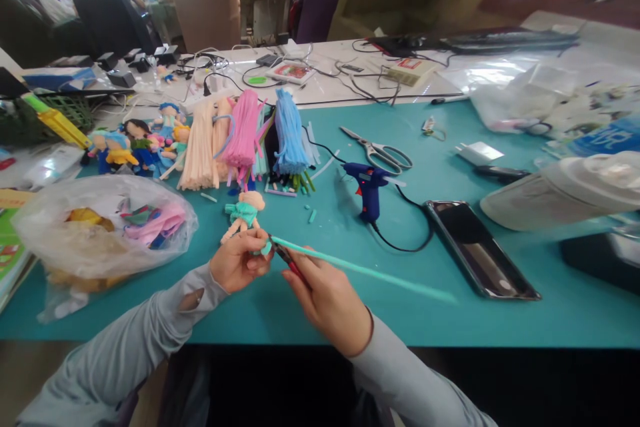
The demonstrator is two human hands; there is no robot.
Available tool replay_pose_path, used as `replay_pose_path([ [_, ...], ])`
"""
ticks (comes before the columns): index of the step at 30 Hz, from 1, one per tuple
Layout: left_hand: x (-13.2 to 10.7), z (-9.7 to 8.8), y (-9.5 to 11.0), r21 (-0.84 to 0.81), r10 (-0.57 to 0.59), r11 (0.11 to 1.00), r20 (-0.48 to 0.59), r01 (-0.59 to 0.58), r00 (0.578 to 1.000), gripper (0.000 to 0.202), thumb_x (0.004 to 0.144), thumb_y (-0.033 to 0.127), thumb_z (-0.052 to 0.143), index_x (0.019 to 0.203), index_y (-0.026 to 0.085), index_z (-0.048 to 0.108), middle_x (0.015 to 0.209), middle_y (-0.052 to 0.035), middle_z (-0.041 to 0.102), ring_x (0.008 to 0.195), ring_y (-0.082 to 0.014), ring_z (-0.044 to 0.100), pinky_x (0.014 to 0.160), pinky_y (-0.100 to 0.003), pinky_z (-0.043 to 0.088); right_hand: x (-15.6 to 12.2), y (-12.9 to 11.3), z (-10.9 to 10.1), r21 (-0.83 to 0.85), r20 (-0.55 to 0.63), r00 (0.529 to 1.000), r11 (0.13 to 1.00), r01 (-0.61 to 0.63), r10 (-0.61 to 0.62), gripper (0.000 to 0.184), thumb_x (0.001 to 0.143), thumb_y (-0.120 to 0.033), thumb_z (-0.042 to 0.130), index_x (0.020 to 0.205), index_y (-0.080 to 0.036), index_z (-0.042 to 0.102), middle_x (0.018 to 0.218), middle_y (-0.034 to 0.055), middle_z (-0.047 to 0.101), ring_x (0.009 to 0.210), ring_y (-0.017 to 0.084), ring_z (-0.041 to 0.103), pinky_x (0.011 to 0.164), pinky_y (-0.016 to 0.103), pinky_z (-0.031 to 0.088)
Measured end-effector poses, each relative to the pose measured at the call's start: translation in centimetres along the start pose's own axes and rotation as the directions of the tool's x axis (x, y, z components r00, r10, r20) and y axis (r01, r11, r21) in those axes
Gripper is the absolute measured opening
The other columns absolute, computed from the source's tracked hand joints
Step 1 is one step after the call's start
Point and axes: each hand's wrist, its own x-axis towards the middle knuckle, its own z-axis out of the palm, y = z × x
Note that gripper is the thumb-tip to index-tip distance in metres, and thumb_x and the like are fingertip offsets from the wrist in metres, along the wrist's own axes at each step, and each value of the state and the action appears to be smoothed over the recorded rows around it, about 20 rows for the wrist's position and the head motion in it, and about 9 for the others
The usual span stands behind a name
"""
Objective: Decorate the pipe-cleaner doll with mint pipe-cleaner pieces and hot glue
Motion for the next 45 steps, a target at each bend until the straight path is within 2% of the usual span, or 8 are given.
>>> replay_pose_path([
  [5,0.2,-0.1,0.1,0.163,0.180,0.971,-0.015,-0.175,0.984,0.029,0.055,0.026,0.074,0.051,0.016,0.048,0.046,0.0070,0.042,0.033,-0.0013,0.029,0.039,-0.020,0.022,0.8,-0.4,-1.8,0.425,0.286,0.949,0.870,-0.252,0.135,0.039,0.098,-0.043,0.035,0.080,-0.018,0.059,0.063,0.0018,0.059,0.056,0.014,0.056,0.056,0.026,0.050],
  [9,0.2,0.0,0.1,0.206,0.242,0.951,-0.023,-0.232,0.970,0.027,0.057,0.026,0.073,0.049,0.016,0.049,0.041,0.0082,0.037,0.033,-0.0020,0.028,0.039,-0.021,0.020,1.1,-0.3,-2.3,0.541,0.433,0.888,0.743,-0.394,0.156,0.044,0.097,-0.051,0.034,0.075,-0.017,0.054,0.062,-0.0004,0.054,0.051,0.011,0.052,0.050,0.023,0.046],
  [15,0.3,0.1,0.0,0.177,0.170,0.972,-0.079,-0.154,0.982,0.024,0.054,0.024,0.071,0.051,0.016,0.049,0.040,0.0085,0.037,0.033,-0.0021,0.027,0.039,-0.022,0.022,0.6,-0.3,-1.2,0.200,0.113,0.987,0.971,-0.135,0.114,0.028,0.096,-0.035,0.041,0.094,-0.019,0.064,0.077,0.0061,0.064,0.068,0.018,0.061,0.063,0.029,0.051],
  [22,0.3,-0.2,0.3,0.122,0.044,0.992,-0.110,-0.031,0.993,0.018,0.053,0.020,0.067,0.055,0.015,0.050,0.048,0.0068,0.045,0.033,-0.0008,0.027,0.039,-0.019,0.023,-0.2,0.8,0.8,-0.146,-0.024,1.000,0.989,-0.011,0.007,0.033,0.096,-0.028,0.038,0.118,-0.016,0.059,0.097,0.0144,0.068,0.086,0.025,0.066,0.071,0.035,0.055],
  [28,0.5,-0.5,0.6,0.123,0.019,0.992,-0.063,-0.011,0.998,0.019,0.052,0.019,0.065,0.054,0.015,0.047,0.055,0.0047,0.050,0.032,0.0008,0.027,0.037,-0.018,0.022,0.6,0.3,0.2,0.258,0.099,0.990,0.958,-0.123,0.101,0.030,0.096,-0.035,0.039,0.085,-0.018,0.061,0.070,0.0047,0.063,0.063,0.017,0.059,0.060,0.028,0.050],
  [35,0.4,-0.5,0.5,0.073,0.014,0.997,-0.095,-0.007,0.995,0.027,0.052,0.018,0.068,0.056,0.016,0.041,0.053,0.0069,0.047,0.032,0.0003,0.028,0.037,-0.016,0.020,1.2,0.1,-0.8,0.628,0.439,0.880,0.639,-0.444,0.180,0.043,0.093,-0.054,0.038,0.075,-0.017,0.052,0.061,-0.0014,0.050,0.051,0.011,0.049,0.050,0.024,0.045],
  [41,0.5,-0.4,0.5,0.114,0.046,0.993,-0.090,-0.036,0.995,0.027,0.053,0.022,0.071,0.055,0.015,0.046,0.048,0.0079,0.043,0.032,-0.0003,0.029,0.038,-0.016,0.023,1.0,0.0,-0.3,0.324,0.157,0.974,0.923,-0.209,0.166,0.029,0.094,-0.037,0.041,0.089,-0.017,0.062,0.071,0.0032,0.057,0.065,0.016,0.054,0.063,0.030,0.048],
  [45,0.4,-0.1,0.4,0.113,0.074,0.992,-0.109,-0.062,0.991,0.026,0.053,0.023,0.071,0.055,0.016,0.046,0.045,0.0086,0.041,0.033,-0.0007,0.029,0.038,-0.016,0.021,0.4,-0.1,0.0,0.145,0.055,0.990,0.980,-0.133,0.126,0.032,0.094,-0.028,0.042,0.118,-0.016,0.059,0.086,0.0083,0.062,0.074,0.020,0.061,0.067,0.033,0.051],
])
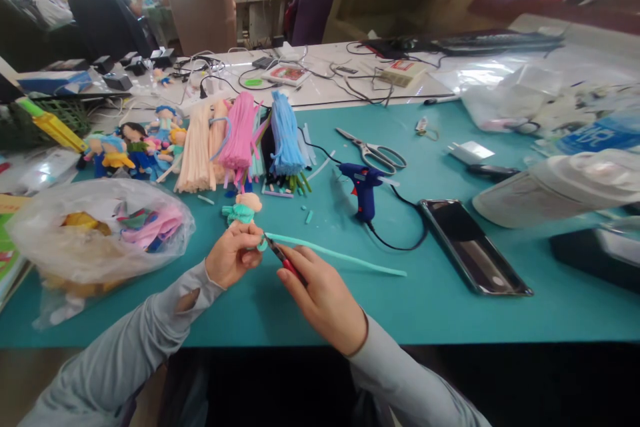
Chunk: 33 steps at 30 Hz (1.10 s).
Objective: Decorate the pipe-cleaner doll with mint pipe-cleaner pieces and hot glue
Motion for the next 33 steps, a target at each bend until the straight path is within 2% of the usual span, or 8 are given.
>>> replay_pose_path([
  [8,0.0,0.2,0.0,-0.011,0.020,1.000,0.012,-0.020,1.000,0.024,0.053,0.022,0.071,0.054,0.015,0.048,0.043,0.0082,0.042,0.032,-0.0008,0.029,0.037,-0.017,0.021,-0.2,0.0,0.3,-0.089,-0.041,0.998,0.995,0.048,-0.052,0.031,0.096,-0.027,0.040,0.118,-0.017,0.058,0.080,0.0060,0.060,0.067,0.018,0.060,0.060,0.030,0.051],
  [13,0.0,0.0,-0.1,-0.024,0.001,1.000,0.031,0.000,1.000,0.024,0.053,0.021,0.070,0.054,0.016,0.046,0.045,0.0080,0.043,0.032,-0.0006,0.029,0.037,-0.016,0.021,0.0,-0.2,0.3,-0.008,-0.040,0.998,0.999,0.046,-0.047,0.029,0.096,-0.030,0.037,0.105,-0.015,0.061,0.074,0.0048,0.057,0.062,0.017,0.056,0.057,0.028,0.046],
  [17,0.1,-0.2,0.0,-0.054,-0.004,0.999,0.034,0.006,0.999,0.024,0.051,0.019,0.069,0.054,0.015,0.045,0.048,0.0070,0.046,0.032,0.0002,0.029,0.037,-0.016,0.021,0.4,-0.4,-0.1,0.313,0.171,0.982,0.940,-0.136,0.085,0.037,0.097,-0.042,0.036,0.075,-0.018,0.054,0.061,0.0000,0.052,0.053,0.013,0.050,0.054,0.025,0.043],
  [21,0.2,-0.2,0.1,-0.061,-0.009,0.998,0.019,0.010,1.000,0.024,0.050,0.020,0.069,0.054,0.016,0.046,0.045,0.0080,0.044,0.031,0.0002,0.028,0.036,-0.016,0.021,0.8,-0.3,-0.6,0.528,0.377,0.914,0.776,-0.345,0.149,0.049,0.094,-0.058,0.033,0.075,-0.017,0.051,0.063,-0.0001,0.054,0.052,0.012,0.053,0.052,0.025,0.045],
  [24,0.2,-0.1,0.1,-0.050,-0.006,0.999,0.005,0.006,1.000,0.024,0.050,0.021,0.070,0.054,0.016,0.047,0.042,0.0080,0.044,0.031,-0.0006,0.029,0.036,-0.017,0.021,0.9,-0.4,-0.8,0.423,0.272,0.953,0.874,-0.241,0.131,0.046,0.096,-0.053,0.034,0.076,-0.017,0.054,0.064,0.0000,0.053,0.057,0.012,0.052,0.055,0.024,0.045],
  [27,0.1,0.1,0.0,-0.045,-0.008,0.999,-0.010,0.008,1.000,0.024,0.050,0.021,0.071,0.054,0.016,0.048,0.043,0.0073,0.046,0.031,-0.0007,0.030,0.036,-0.016,0.022,0.6,-0.4,-0.6,0.168,0.095,0.994,0.983,-0.077,0.061,0.035,0.097,-0.040,0.037,0.091,-0.017,0.062,0.070,0.0018,0.054,0.062,0.014,0.053,0.058,0.026,0.045],
  [30,0.0,0.1,0.0,-0.051,-0.017,0.999,-0.019,0.016,1.000,0.023,0.050,0.020,0.071,0.054,0.016,0.048,0.043,0.0073,0.047,0.031,-0.0005,0.030,0.036,-0.016,0.022,0.1,-0.2,-0.2,-0.040,-0.004,1.000,0.999,0.013,-0.014,0.033,0.097,-0.032,0.037,0.116,-0.016,0.059,0.081,0.0057,0.058,0.067,0.017,0.057,0.061,0.029,0.049],
  [33,0.0,0.1,0.0,-0.078,-0.029,0.997,-0.019,0.028,0.999,0.025,0.051,0.019,0.070,0.055,0.016,0.046,0.045,0.0068,0.048,0.032,-0.0003,0.030,0.036,-0.015,0.023,-0.2,0.1,0.4,-0.207,-0.068,0.994,0.976,0.066,-0.082,0.035,0.098,-0.030,0.036,0.122,-0.015,0.055,0.086,0.0079,0.060,0.071,0.019,0.060,0.061,0.030,0.051],
])
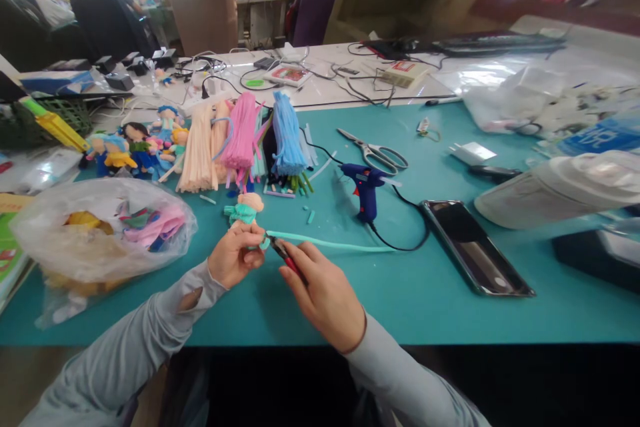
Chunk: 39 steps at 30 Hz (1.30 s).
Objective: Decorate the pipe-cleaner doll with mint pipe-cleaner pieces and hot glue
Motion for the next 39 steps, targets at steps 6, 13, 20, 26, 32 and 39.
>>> replay_pose_path([
  [6,-0.07,-0.36,0.03,-0.101,-0.070,0.992,0.037,0.073,0.997,0.025,0.058,0.013,0.066,0.062,0.017,0.042,0.049,0.0055,0.051,0.032,-0.0008,0.031,0.036,-0.013,0.020,0.09,-0.29,0.57,-0.246,-0.132,0.986,0.967,0.069,-0.104,0.033,0.099,-0.029,0.034,0.117,-0.012,0.056,0.087,0.0098,0.061,0.075,0.022,0.059,0.061,0.032,0.051],
  [13,-0.16,-0.56,0.07,-0.172,-0.134,0.973,0.119,0.153,0.984,0.020,0.061,0.012,0.065,0.065,0.016,0.046,0.050,0.0045,0.050,0.032,0.0001,0.027,0.035,-0.013,0.019,0.25,-0.42,0.64,-0.266,-0.163,0.981,0.962,0.059,-0.105,0.031,0.098,-0.030,0.036,0.115,-0.013,0.057,0.090,0.0107,0.061,0.080,0.023,0.058,0.064,0.032,0.050],
  [20,-0.14,-0.76,-0.04,-0.158,-0.115,0.979,0.103,0.130,0.988,0.021,0.063,0.012,0.065,0.065,0.017,0.045,0.051,0.0036,0.052,0.032,-0.0008,0.029,0.036,-0.014,0.020,0.26,-0.44,0.07,-0.200,-0.104,0.991,0.978,0.059,-0.081,0.033,0.098,-0.030,0.037,0.120,-0.015,0.055,0.093,0.0119,0.061,0.082,0.024,0.059,0.066,0.035,0.053],
  [26,-0.11,-0.93,-0.20,-0.159,-0.106,0.979,0.123,0.125,0.987,0.022,0.061,0.015,0.068,0.064,0.016,0.046,0.050,0.0037,0.052,0.032,0.0001,0.028,0.036,-0.013,0.020,0.22,-0.40,0.23,-0.190,-0.101,0.990,0.979,0.076,-0.096,0.033,0.098,-0.028,0.037,0.120,-0.012,0.055,0.091,0.0116,0.060,0.080,0.023,0.059,0.066,0.034,0.052],
  [32,-0.12,-0.97,-0.14,-0.147,-0.122,0.979,0.135,0.141,0.983,0.019,0.060,0.016,0.069,0.066,0.015,0.050,0.051,0.0043,0.051,0.032,0.0004,0.026,0.035,-0.013,0.021,0.07,-0.37,0.34,-0.210,-0.103,0.990,0.975,0.071,-0.094,0.034,0.099,-0.030,0.034,0.120,-0.013,0.055,0.089,0.0101,0.061,0.077,0.022,0.060,0.062,0.032,0.051],
  [39,-0.13,-0.86,-0.06,-0.132,-0.122,0.981,0.132,0.140,0.984,0.024,0.059,0.017,0.070,0.063,0.016,0.047,0.050,0.0040,0.052,0.032,0.0003,0.027,0.035,-0.013,0.021,-0.03,-0.35,0.22,-0.204,-0.098,0.992,0.977,0.063,-0.085,0.035,0.099,-0.031,0.035,0.120,-0.013,0.056,0.089,0.0103,0.061,0.077,0.022,0.061,0.062,0.032,0.052],
])
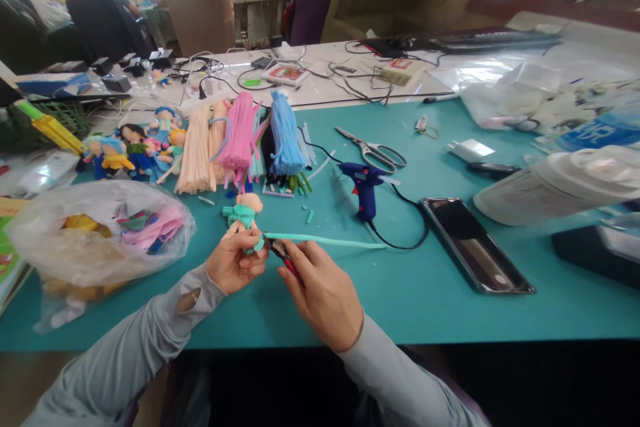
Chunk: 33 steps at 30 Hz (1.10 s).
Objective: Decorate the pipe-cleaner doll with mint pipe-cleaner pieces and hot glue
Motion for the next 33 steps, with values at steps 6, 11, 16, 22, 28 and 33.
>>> replay_pose_path([
  [6,0.0,-0.1,0.0,0.010,-0.004,1.000,-0.006,0.004,1.000,0.025,0.060,0.017,0.070,0.063,0.016,0.045,0.051,0.0041,0.051,0.032,-0.0002,0.026,0.035,-0.014,0.022,0.0,0.0,-0.1,0.008,0.011,1.000,1.000,-0.007,0.007,0.035,0.099,-0.032,0.034,0.121,-0.014,0.055,0.089,0.0104,0.061,0.079,0.022,0.061,0.063,0.032,0.052],
  [11,0.1,-0.1,0.0,0.018,0.007,1.000,0.007,-0.007,1.000,0.025,0.059,0.017,0.071,0.062,0.016,0.047,0.050,0.0037,0.051,0.032,0.0005,0.025,0.035,-0.014,0.020,-0.1,0.1,0.0,-0.007,0.010,1.000,1.000,-0.006,0.006,0.036,0.099,-0.032,0.034,0.120,-0.014,0.056,0.089,0.0106,0.062,0.077,0.022,0.061,0.061,0.032,0.052],
  [16,0.0,0.1,0.0,0.065,0.035,0.997,0.016,-0.036,0.999,0.024,0.058,0.019,0.071,0.059,0.016,0.047,0.051,0.0041,0.051,0.033,0.0004,0.025,0.035,-0.015,0.020,-0.3,0.4,0.4,0.024,-0.007,1.000,1.000,0.002,-0.002,0.034,0.099,-0.030,0.033,0.118,-0.016,0.056,0.089,0.0110,0.065,0.079,0.023,0.064,0.064,0.032,0.053],
  [22,0.1,0.5,0.2,0.223,0.149,0.965,-0.023,-0.140,0.989,0.024,0.054,0.024,0.074,0.056,0.014,0.052,0.049,0.0054,0.047,0.033,-0.0004,0.026,0.038,-0.019,0.023,-0.4,0.7,-0.3,0.249,0.103,0.993,0.965,-0.086,0.062,0.031,0.097,-0.034,0.037,0.113,-0.019,0.060,0.085,0.0084,0.064,0.075,0.020,0.062,0.068,0.032,0.053],
  [28,-0.1,0.1,0.1,0.528,0.417,0.766,0.027,-0.366,0.909,0.019,0.064,0.024,0.071,0.053,0.016,0.058,0.045,0.0052,0.042,0.039,-0.0046,0.032,0.042,-0.023,0.022,0.6,0.7,-2.2,0.622,0.471,0.875,0.664,-0.416,0.108,0.043,0.096,-0.049,0.036,0.092,-0.015,0.062,0.061,-0.0013,0.046,0.052,0.012,0.045,0.051,0.025,0.043],
  [33,-0.3,-0.3,-0.2,0.639,0.490,0.646,0.074,-0.419,0.869,0.017,0.070,0.020,0.067,0.055,0.017,0.060,0.049,0.0038,0.046,0.044,-0.0066,0.036,0.045,-0.024,0.024,0.7,0.9,-2.6,0.658,0.581,0.809,0.530,-0.535,0.094,0.052,0.093,-0.059,0.036,0.085,-0.014,0.060,0.065,-0.0013,0.047,0.055,0.011,0.047,0.052,0.024,0.043],
])
